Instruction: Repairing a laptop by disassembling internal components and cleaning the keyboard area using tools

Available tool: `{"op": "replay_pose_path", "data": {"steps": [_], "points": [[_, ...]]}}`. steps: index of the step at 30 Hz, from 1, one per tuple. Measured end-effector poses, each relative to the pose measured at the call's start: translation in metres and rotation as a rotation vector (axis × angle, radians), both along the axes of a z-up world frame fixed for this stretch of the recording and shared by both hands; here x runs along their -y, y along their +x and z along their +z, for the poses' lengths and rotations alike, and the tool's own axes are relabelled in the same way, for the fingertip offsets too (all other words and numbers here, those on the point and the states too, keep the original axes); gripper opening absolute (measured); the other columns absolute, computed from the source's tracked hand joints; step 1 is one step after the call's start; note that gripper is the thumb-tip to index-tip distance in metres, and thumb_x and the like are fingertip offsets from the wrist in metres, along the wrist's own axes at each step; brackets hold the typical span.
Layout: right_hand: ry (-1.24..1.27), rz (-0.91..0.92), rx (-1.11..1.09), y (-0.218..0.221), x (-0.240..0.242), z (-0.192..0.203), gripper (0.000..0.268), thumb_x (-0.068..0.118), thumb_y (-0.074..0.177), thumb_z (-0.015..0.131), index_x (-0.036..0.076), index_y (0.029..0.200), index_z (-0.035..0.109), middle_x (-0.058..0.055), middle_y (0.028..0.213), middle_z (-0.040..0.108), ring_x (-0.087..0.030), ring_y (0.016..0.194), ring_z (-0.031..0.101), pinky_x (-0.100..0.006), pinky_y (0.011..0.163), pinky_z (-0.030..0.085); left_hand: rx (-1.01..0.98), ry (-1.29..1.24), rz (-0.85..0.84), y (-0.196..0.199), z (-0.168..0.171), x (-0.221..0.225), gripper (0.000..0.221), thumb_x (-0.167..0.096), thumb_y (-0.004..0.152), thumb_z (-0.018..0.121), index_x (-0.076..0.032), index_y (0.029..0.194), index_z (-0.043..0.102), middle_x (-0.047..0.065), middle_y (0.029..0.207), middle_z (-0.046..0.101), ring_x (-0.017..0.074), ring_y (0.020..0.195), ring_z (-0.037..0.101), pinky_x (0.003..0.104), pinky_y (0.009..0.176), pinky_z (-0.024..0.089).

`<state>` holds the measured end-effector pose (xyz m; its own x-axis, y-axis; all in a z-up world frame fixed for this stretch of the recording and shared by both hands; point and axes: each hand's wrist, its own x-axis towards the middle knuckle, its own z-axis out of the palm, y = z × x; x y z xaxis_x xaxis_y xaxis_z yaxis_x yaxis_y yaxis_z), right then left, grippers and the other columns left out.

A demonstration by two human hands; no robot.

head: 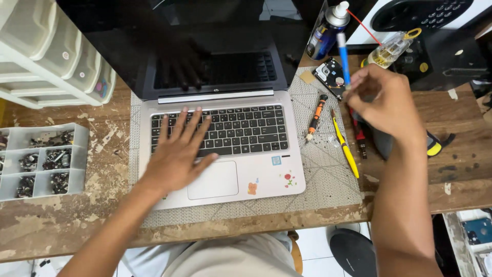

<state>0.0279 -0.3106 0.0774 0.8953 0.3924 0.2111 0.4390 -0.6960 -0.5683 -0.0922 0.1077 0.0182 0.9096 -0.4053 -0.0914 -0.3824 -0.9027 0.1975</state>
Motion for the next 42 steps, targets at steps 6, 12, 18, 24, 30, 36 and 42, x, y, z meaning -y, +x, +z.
{"op": "replay_pose_path", "data": {"steps": [6, 12, 18, 24, 30, 36, 42], "points": [[0.391, 0.281, -0.161, -0.016, -0.053, -0.014, 0.028, -0.012, 0.081, 0.065, 0.0, 0.106, 0.063, -0.016, 0.095, 0.07, -0.027, 0.079, 0.072, -0.037, 0.071, 0.062, 0.253, 0.213, -0.132, 0.005, 0.007, 0.064, 0.09, -0.077, 0.103, 0.025, -0.013, 0.164, 0.014, 0.018, 0.171, 0.005, 0.0386, 0.157, -0.002, 0.062, 0.123, -0.007], [0.472, 0.527, -0.134, -0.016, -0.08, -0.028, 0.027, -0.009, 0.08, 0.072, -0.001, 0.106, 0.069, -0.018, 0.091, 0.072, -0.034, 0.086, 0.074, -0.046, 0.078, 0.059, -0.104, -0.041, -0.361, 0.007, 0.021, 0.107, 0.084, -0.066, 0.1, 0.035, -0.008, 0.161, 0.026, 0.02, 0.168, 0.021, 0.0373, 0.157, 0.012, 0.062, 0.123, -0.001], [0.548, 0.508, -0.118, -0.011, -0.075, -0.037, 0.024, -0.012, 0.082, 0.071, -0.003, 0.105, 0.069, -0.019, 0.089, 0.071, -0.032, 0.079, 0.071, -0.042, 0.075, 0.06, -0.076, -0.074, -0.349, 0.033, 0.015, 0.091, 0.084, -0.067, 0.1, 0.035, -0.009, 0.161, 0.028, 0.016, 0.168, 0.025, 0.0341, 0.156, 0.017, 0.057, 0.125, 0.002], [0.516, 0.549, -0.16, -0.014, -0.079, -0.038, 0.021, -0.008, 0.082, 0.072, -0.001, 0.103, 0.071, -0.017, 0.085, 0.072, -0.026, 0.069, 0.069, -0.037, 0.064, 0.06, 0.01, -0.116, -0.273, 0.054, 0.001, 0.077, 0.082, -0.066, 0.1, 0.039, -0.012, 0.161, 0.03, 0.013, 0.17, 0.022, 0.0344, 0.156, 0.018, 0.058, 0.125, 0.004], [0.509, 0.612, -0.226, -0.014, -0.088, -0.046, 0.02, -0.008, 0.083, 0.072, 0.001, 0.101, 0.071, -0.017, 0.083, 0.072, -0.026, 0.067, 0.069, -0.037, 0.064, 0.062, 0.084, -0.226, -0.261, 0.054, -0.003, 0.077, 0.074, -0.061, 0.096, 0.054, -0.01, 0.15, 0.048, 0.015, 0.16, 0.039, 0.036, 0.151, 0.03, 0.058, 0.123, 0.015], [0.486, 0.652, -0.266, -0.021, -0.097, -0.046, 0.018, -0.006, 0.083, 0.072, 0.001, 0.099, 0.07, -0.016, 0.08, 0.071, -0.026, 0.066, 0.068, -0.036, 0.062, 0.062, 0.383, -0.408, -0.337, 0.054, -0.042, 0.076, 0.043, -0.046, 0.089, 0.075, -0.012, 0.115, 0.074, 0.009, 0.12, 0.07, 0.0336, 0.128, 0.06, 0.054, 0.111, 0.042], [0.45, 0.653, -0.272, -0.02, -0.095, -0.044, 0.016, -0.005, 0.082, 0.074, 0.0, 0.098, 0.07, -0.017, 0.079, 0.072, -0.027, 0.066, 0.07, -0.037, 0.061, 0.064, 0.376, -0.488, -0.34, 0.054, -0.046, 0.082, 0.036, -0.044, 0.091, 0.074, -0.013, 0.108, 0.076, 0.005, 0.113, 0.072, 0.0314, 0.124, 0.061, 0.051, 0.106, 0.046]]}}
